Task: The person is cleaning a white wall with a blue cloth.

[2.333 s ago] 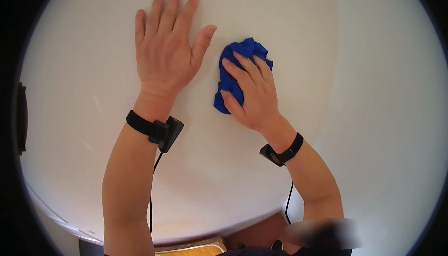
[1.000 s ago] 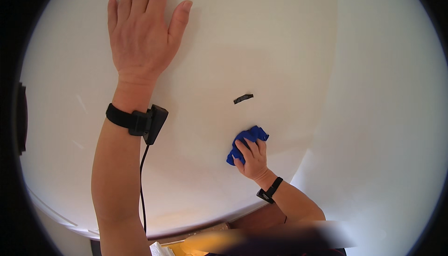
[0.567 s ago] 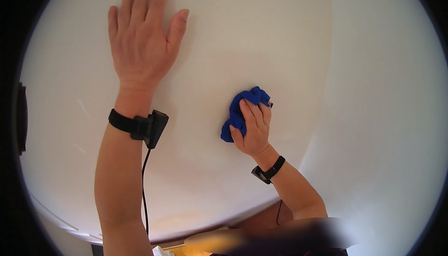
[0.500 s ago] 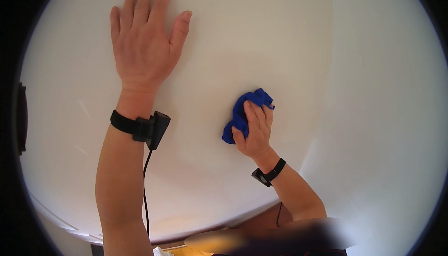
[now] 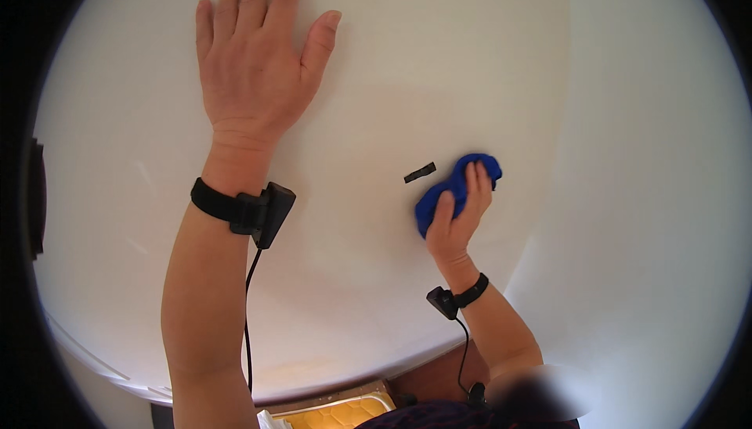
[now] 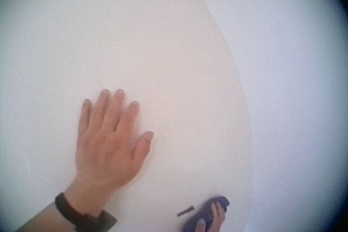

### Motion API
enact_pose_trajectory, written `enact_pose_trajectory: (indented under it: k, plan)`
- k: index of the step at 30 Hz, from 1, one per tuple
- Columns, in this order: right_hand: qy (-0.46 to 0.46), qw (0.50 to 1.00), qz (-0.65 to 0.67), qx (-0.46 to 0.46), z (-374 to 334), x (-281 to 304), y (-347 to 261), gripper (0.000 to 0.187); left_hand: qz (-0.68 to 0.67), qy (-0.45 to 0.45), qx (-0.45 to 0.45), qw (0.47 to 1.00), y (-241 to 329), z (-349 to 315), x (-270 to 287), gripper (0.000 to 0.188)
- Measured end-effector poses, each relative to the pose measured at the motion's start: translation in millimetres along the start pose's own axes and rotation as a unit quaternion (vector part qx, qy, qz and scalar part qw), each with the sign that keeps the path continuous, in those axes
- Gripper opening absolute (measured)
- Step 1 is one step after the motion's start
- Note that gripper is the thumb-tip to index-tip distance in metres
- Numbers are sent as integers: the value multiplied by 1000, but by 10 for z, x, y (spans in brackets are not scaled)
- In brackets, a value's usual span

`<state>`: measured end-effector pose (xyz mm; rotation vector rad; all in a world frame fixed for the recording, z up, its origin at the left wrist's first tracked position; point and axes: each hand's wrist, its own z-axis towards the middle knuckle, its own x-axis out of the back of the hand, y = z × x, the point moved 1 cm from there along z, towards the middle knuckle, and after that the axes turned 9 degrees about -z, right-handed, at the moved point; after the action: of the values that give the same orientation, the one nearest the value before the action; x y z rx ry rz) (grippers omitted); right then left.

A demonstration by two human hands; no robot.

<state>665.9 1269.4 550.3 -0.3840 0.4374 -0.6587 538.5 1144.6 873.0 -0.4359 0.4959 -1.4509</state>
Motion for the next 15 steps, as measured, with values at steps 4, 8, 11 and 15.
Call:
enact_pose_trajectory:
  k: [4, 8, 11, 15]
  plan:
    - [41, 990, 97, -97, 664, -57, -113, 53, 17, 12, -18, 1000, 8, 2, -28, 60]
    - [33, 973, 180, -139, 1726, -170, -359, 54, -4, -16, 3, 1000, 24, 53, 5, 60]
    - [5, 988, 151, -31, 2355, -250, -676, 58, -4, 3, -6, 1000, -1, 47, -8, 60]
    - [48, 992, 40, 112, 2731, -535, -1219, 69, -30, 81, -4, 996, -56, 51, -45, 59]
